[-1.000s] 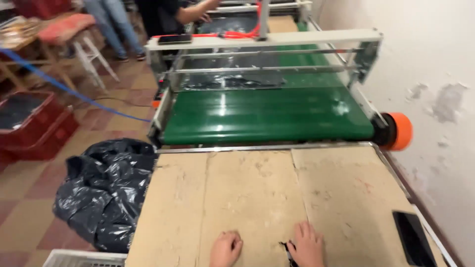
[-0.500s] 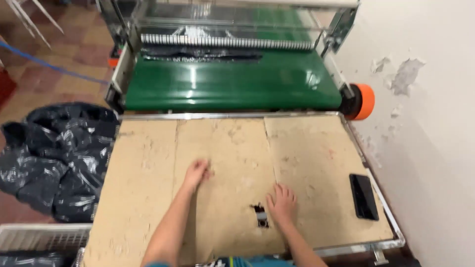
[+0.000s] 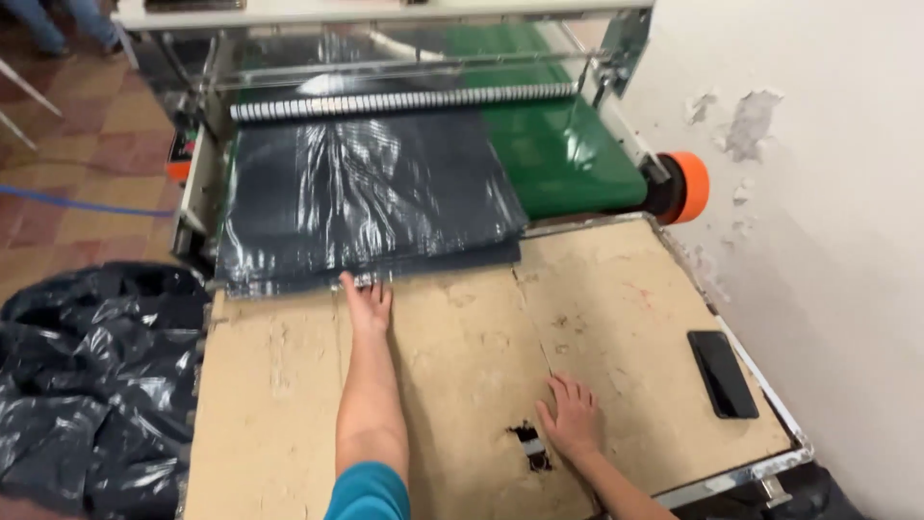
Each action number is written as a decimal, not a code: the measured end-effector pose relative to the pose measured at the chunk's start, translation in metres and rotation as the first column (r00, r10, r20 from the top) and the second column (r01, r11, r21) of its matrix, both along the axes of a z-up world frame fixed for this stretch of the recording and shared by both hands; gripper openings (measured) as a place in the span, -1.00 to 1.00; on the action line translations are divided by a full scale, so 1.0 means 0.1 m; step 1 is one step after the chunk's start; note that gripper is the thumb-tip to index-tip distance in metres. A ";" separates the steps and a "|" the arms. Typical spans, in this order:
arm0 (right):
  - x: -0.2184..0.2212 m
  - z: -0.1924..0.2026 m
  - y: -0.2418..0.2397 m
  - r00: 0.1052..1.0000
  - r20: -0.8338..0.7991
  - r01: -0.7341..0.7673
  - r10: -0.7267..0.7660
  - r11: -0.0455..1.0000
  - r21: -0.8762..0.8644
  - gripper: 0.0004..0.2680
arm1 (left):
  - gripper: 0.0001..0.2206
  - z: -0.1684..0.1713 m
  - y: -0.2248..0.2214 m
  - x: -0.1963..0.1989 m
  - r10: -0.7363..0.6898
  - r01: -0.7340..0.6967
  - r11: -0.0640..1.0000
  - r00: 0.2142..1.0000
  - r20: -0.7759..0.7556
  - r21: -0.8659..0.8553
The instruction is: Folding large plastic bags into smaller rectangular shapes and stacking them in a crate.
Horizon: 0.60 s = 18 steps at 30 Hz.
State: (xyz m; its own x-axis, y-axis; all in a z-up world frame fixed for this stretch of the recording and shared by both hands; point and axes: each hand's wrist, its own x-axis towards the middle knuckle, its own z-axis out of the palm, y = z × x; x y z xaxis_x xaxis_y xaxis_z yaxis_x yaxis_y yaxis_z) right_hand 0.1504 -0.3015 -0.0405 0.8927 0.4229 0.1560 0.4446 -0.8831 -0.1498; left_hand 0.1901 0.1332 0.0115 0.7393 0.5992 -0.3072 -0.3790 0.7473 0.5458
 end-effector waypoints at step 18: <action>0.66 0.87 0.21 0.923 -0.384 0.191 0.031 0.829 0.525 -0.41 | -0.65 1.21 -1.48 -2.03 0.314 -0.303 0.911 0.949 -0.005 -0.280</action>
State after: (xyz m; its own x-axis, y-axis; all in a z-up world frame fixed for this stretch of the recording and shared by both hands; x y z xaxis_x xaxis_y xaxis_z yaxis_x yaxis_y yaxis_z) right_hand 0.2168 -0.2801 0.0462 0.9565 0.2918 -0.0027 0.1917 -0.6350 -0.7484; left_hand -0.0131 -0.0145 0.1327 0.5461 0.6959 -0.4664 -0.6315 0.7078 0.3166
